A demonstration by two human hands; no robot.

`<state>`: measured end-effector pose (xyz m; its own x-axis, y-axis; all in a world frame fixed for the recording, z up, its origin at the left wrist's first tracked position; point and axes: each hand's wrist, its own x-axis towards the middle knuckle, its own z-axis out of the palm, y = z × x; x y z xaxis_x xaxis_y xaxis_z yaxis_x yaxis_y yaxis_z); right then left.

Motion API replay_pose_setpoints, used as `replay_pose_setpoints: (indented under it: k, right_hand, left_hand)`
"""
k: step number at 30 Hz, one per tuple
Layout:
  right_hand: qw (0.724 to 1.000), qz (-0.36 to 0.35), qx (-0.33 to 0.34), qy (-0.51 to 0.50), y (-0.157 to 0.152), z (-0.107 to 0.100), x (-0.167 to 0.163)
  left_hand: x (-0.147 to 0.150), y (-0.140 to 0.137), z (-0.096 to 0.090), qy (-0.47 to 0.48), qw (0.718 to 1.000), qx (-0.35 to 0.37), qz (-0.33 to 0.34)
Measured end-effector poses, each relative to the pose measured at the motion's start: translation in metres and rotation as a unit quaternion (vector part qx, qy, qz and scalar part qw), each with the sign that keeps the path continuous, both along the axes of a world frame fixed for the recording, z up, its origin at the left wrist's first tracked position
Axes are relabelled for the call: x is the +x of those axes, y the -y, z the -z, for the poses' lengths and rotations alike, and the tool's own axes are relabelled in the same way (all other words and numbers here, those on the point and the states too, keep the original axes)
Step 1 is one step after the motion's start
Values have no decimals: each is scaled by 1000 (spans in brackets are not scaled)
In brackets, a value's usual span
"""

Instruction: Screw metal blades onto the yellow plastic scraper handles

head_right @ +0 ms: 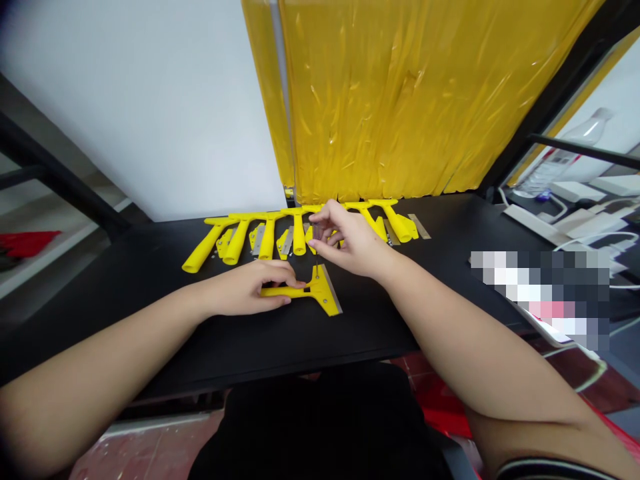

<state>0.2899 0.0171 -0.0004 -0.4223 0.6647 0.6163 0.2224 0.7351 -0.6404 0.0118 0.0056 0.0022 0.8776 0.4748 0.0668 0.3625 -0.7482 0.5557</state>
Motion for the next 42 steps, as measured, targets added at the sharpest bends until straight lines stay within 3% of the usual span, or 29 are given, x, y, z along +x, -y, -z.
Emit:
replay_pose_setpoints:
  k: [4,7,11,20,22,26,29,35,42]
  right_hand:
    - [1000,-14,0,-4,0,-1,-2]
    - [998,-23,-15,-59,1,-3,-8]
    - [980,-54,-102,-162,2,-5,-17]
    - [952,-119,-210,-189,-6,-4,-13]
    - [936,-162,-251,-189,-4,-4,-14]
    - [875,-232,-349,-242,5,-6,-24]
    - [857,-224,-358,-296,9,-5,-32]
    - [865,-182,-362,-297,2,-1,-31]
    - [852,-220,-386,-277,6,-2,-33]
  left_hand:
    - [0,0,1,-1,1000,0,-3]
    - [0,-1,2,2,1000,-1,-5]
    - [0,-2,2,1,1000,2,-5]
    - [0,0,-2,-18,1000,-3,-9]
    - [-1,0,-2,-19,1000,-6,-13]
    - [-2,0,0,-11,1000,-9,-18]
    - [-1,-1,1,1,1000,-2,-14]
    - [-1,0,1,-12,1000,17,-12]
    - [-2,1,1,-4,999,30,-15]
